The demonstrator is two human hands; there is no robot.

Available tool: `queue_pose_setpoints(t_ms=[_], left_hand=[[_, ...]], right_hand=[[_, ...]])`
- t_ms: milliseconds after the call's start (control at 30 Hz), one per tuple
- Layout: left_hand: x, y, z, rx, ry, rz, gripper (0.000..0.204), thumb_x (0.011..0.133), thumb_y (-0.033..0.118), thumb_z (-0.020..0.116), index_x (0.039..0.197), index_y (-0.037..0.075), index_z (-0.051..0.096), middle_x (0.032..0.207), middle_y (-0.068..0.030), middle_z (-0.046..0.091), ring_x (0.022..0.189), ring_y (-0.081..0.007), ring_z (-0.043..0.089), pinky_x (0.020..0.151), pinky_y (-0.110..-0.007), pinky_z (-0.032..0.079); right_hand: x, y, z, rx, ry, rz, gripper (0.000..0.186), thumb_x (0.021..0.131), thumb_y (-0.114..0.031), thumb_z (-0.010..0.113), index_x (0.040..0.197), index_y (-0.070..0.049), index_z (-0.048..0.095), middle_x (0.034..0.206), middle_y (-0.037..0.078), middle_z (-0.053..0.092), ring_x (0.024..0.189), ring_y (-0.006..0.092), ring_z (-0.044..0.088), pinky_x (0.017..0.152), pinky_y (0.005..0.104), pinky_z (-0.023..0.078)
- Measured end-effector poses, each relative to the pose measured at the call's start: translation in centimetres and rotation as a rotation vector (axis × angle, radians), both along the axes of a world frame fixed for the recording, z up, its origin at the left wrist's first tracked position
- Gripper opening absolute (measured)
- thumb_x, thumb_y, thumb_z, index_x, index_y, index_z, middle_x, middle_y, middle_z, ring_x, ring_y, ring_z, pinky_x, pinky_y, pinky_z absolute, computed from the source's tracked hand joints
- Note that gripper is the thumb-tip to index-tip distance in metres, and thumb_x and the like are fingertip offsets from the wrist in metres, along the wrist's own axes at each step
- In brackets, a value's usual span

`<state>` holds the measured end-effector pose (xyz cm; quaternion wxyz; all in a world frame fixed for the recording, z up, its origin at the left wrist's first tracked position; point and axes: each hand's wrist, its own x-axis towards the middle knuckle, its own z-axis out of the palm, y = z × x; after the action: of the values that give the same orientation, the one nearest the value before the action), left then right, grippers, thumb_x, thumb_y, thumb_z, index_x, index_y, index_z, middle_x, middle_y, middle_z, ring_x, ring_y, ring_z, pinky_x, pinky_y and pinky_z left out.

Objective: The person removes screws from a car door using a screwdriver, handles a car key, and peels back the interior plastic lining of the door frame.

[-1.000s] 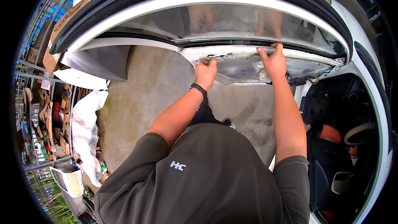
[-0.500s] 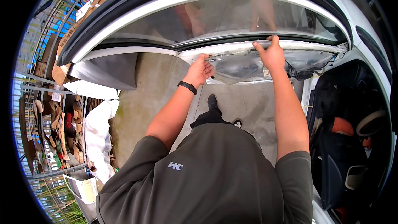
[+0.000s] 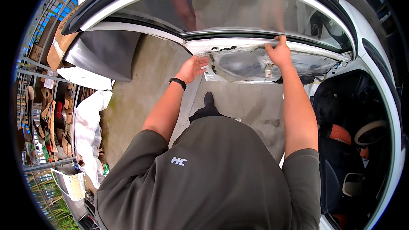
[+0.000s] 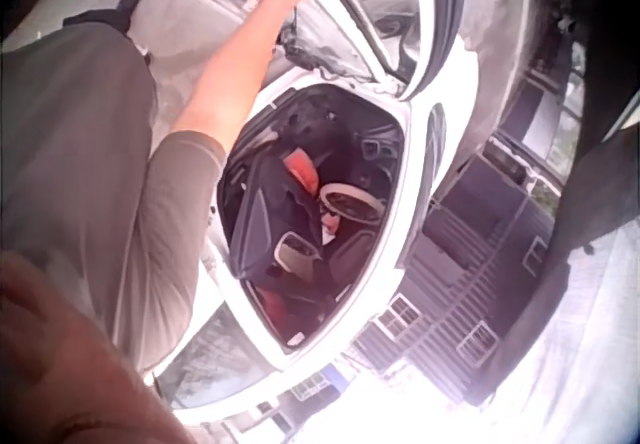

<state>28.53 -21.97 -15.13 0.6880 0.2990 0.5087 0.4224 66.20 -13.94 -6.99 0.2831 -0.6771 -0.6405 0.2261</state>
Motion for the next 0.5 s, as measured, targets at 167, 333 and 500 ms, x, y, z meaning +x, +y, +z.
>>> queue_pose_setpoints(t_ms=[167,333,500], left_hand=[[1.5,-1.2,1.0,0.133,0.497,-0.212,0.058,0.103,0.037,0.041,0.149,0.002,0.045,0.153,-0.0117,0.049,0.137,-0.0267,0.050,0.112,-0.044,0.041],[1.1,-1.6,2.0,0.014,0.209,-0.071,0.064,0.105,0.043,0.040,0.152,0.001,0.038,0.154,-0.0146,0.047,0.133,-0.0300,0.053,0.110,-0.045,0.044],[0.2,-3.0,2.8,0.001,0.024,0.037,0.071,0.106,0.050,0.032,0.154,-0.002,0.034,0.153,-0.0166,0.047,0.134,-0.0324,0.053,0.109,-0.046,0.045]], right_hand=[[0.6,-0.2,-0.1,-0.023,0.004,-0.031,0.057,0.089,-0.034,0.070,0.133,-0.008,0.044,0.105,0.025,0.071,0.104,0.0408,0.069,0.093,0.0464,0.052],[0.8,-0.8,0.5,-0.023,-0.024,-0.019,0.054,0.088,-0.029,0.067,0.137,-0.012,0.052,0.111,0.023,0.072,0.111,0.0395,0.067,0.096,0.0458,0.052],[0.7,-1.2,1.5,0.004,-0.042,-0.006,0.054,0.089,-0.030,0.064,0.137,-0.009,0.057,0.114,0.019,0.073,0.113,0.0381,0.066,0.098,0.0448,0.052]])
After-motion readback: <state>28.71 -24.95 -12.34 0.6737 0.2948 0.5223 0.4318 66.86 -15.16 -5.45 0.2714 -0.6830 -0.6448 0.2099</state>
